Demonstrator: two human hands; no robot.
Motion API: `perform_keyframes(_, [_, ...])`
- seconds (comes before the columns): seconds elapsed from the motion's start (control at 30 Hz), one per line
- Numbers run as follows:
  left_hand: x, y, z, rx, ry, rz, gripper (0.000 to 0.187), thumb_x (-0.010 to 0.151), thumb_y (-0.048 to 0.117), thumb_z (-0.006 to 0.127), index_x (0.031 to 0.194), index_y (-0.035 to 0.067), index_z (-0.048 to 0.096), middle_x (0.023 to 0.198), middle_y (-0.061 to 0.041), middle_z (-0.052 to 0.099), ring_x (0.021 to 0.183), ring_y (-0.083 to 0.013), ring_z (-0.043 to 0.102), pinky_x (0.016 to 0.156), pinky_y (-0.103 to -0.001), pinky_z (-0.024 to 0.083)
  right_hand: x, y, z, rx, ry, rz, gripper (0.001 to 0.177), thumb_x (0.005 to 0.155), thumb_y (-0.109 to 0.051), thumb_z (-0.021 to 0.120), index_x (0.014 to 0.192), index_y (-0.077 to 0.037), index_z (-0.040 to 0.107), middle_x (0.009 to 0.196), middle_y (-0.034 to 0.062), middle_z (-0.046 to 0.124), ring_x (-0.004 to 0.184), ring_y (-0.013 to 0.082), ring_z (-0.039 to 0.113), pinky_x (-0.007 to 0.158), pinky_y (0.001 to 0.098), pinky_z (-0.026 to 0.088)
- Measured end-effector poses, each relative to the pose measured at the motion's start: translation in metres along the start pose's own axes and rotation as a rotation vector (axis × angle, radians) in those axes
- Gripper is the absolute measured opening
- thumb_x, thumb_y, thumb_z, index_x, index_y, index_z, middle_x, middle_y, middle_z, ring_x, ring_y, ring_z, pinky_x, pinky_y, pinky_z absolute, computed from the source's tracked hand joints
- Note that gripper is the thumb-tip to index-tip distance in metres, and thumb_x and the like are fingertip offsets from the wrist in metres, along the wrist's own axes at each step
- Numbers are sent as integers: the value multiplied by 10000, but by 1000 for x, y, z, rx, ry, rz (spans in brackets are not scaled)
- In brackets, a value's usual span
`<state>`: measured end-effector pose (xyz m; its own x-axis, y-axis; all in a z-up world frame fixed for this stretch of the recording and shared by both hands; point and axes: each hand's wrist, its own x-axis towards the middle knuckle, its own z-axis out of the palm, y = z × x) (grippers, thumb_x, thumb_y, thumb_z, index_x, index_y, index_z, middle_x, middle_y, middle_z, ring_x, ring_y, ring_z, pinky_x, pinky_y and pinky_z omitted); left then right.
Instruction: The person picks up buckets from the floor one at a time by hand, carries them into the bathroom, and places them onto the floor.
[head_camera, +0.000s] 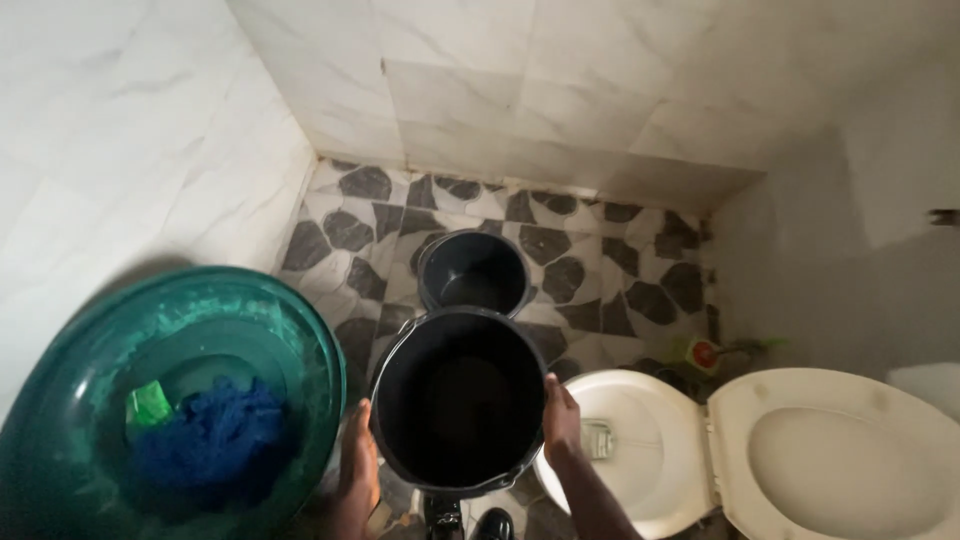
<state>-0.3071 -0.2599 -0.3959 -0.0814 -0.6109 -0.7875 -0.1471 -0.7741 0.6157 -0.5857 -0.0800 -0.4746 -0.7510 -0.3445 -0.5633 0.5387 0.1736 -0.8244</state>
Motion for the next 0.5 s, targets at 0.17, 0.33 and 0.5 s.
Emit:
perform_keyframes(0.17, [63, -22, 2, -106, -18, -72, 995, 916, 755, 366, 1658, 134, 133, 1748, -85, 109, 1614, -251, 91, 1293, -482, 18, 46, 6, 22, -306, -61, -35, 568, 991, -490, 608, 1088, 49, 763, 989, 121, 752, 897, 192, 622, 831, 346, 504])
perform_keyframes(0.33, [114, -50, 0, -190, 22, -106, 1016, 907, 765, 367, 1657, 122, 129, 1752, -91, 139, 1610, -281, 123, 1292, -513, 42, 73, 21, 39, -512, -190, -30, 620, 1001, -553, 615, 1057, 46, 763, 911, 125, 709, 846, 188, 562, 796, 350, 501])
perform_keyframes(0.5, [179, -121, -17, -244, -90, -33, 919, 910, 707, 387, 1606, 107, 379, 1679, -117, 380, 1535, -304, 322, 1236, -529, 204, 104, 61, 49, -702, -179, 160, 633, 924, -581, 689, 1105, 20, 769, 883, 155, 668, 798, 259, 596, 738, 405, 500])
